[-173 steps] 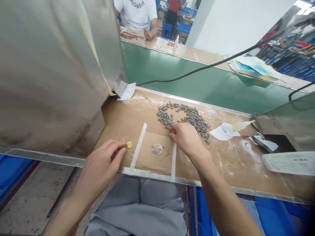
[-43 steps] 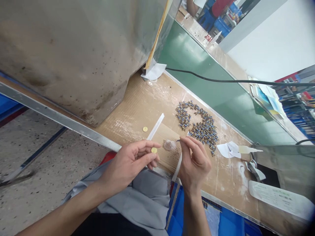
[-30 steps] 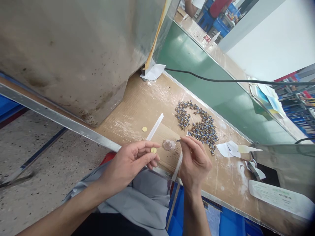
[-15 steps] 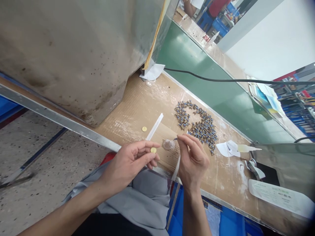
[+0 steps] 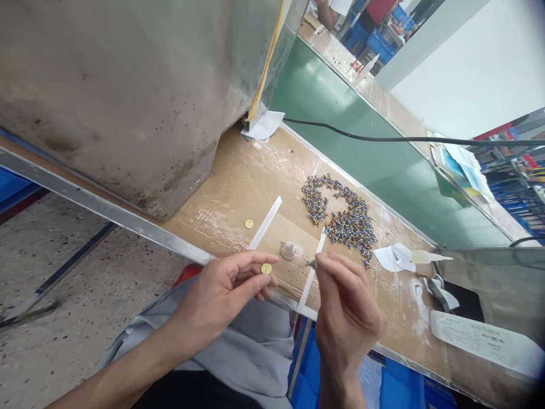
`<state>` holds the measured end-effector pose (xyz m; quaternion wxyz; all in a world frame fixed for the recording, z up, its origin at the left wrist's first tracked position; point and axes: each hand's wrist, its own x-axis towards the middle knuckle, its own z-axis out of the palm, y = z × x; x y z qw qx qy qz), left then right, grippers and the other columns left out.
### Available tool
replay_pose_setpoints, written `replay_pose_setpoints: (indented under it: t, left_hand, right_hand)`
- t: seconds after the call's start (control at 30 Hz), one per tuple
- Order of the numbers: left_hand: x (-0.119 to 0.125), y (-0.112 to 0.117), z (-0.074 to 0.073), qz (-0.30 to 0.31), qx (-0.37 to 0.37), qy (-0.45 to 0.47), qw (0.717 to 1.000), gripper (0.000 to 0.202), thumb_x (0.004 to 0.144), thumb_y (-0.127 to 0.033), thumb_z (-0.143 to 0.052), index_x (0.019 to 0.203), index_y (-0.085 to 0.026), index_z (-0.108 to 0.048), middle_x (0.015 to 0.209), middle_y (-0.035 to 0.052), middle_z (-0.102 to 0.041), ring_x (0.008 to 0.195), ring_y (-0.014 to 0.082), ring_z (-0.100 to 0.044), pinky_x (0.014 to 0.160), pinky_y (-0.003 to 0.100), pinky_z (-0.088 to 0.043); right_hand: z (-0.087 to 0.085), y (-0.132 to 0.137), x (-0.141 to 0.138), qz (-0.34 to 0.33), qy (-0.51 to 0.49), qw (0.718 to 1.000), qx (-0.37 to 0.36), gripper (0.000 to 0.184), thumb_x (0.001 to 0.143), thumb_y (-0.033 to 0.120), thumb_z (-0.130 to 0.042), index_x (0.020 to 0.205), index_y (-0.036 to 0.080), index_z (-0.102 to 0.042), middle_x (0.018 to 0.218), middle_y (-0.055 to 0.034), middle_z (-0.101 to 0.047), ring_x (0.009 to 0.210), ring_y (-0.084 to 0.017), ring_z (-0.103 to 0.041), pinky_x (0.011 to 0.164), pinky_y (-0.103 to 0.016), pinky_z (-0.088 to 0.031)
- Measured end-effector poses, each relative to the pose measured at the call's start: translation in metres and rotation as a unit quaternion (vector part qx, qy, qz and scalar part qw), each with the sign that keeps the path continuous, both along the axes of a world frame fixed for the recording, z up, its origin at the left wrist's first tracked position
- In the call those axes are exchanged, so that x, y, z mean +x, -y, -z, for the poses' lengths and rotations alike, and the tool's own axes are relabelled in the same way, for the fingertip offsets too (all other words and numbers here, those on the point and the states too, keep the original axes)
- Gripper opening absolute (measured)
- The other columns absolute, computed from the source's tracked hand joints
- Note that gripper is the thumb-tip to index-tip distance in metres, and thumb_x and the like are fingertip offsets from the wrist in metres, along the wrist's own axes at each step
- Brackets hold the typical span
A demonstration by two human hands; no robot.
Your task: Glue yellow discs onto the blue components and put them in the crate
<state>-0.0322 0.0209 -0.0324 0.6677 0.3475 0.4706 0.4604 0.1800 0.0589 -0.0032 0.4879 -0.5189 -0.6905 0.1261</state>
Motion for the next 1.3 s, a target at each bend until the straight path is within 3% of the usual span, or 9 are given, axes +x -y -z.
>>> replay_pose_setpoints:
  t: [0.2, 0.43, 0.6, 1.3]
  left_hand:
    - [0.009, 0.004, -0.017, 0.033, 0.024, -0.037, 0.998, 0.031, 0.11, -0.034, -0.079, 0.14, -0.028, -0.087, 0.104, -0.0004, -0.094, 0.09, 0.0166, -0.088, 0.085, 0.023, -0.068]
    - [0.014, 0.009, -0.029, 0.048, 0.057, -0.082, 0.994, 0.035, 0.112, -0.03, -0.075, 0.145, -0.037, -0.087, 0.106, -0.004, -0.095, 0.096, 0.0167, -0.091, 0.088, 0.021, -0.07]
    - [0.014, 0.009, -0.032, 0.057, 0.055, -0.101, 0.992, 0.038, 0.113, -0.03, -0.075, 0.148, -0.039, -0.085, 0.113, -0.0045, -0.095, 0.099, 0.0154, -0.091, 0.092, 0.019, -0.069]
    - [0.014, 0.01, -0.036, 0.063, 0.058, -0.097, 0.992, 0.036, 0.114, -0.03, -0.075, 0.147, -0.04, -0.085, 0.104, -0.0073, -0.094, 0.096, 0.0162, -0.091, 0.092, 0.023, -0.068]
  right_hand:
    - [0.003, 0.033, -0.003, -0.085, -0.061, 0.994, -0.03, 0.029, 0.105, 0.004, -0.081, 0.12, 0.028, -0.089, 0.121, -0.0025, -0.087, 0.111, -0.017, -0.085, 0.099, -0.03, -0.071]
    - [0.011, 0.037, -0.005, -0.096, -0.081, 0.991, -0.039, 0.033, 0.106, 0.001, -0.079, 0.123, 0.028, -0.088, 0.128, -0.0044, -0.087, 0.121, -0.02, -0.085, 0.11, -0.037, -0.072]
    - [0.01, 0.037, -0.004, -0.102, -0.077, 0.991, -0.041, 0.035, 0.106, 0.001, -0.079, 0.123, 0.03, -0.089, 0.127, -0.0036, -0.088, 0.119, -0.021, -0.086, 0.108, -0.037, -0.073]
    - [0.009, 0.034, -0.001, -0.112, -0.039, 0.992, -0.032, 0.033, 0.104, 0.002, -0.081, 0.122, 0.028, -0.089, 0.126, -0.0041, -0.089, 0.117, -0.022, -0.087, 0.108, -0.039, -0.074]
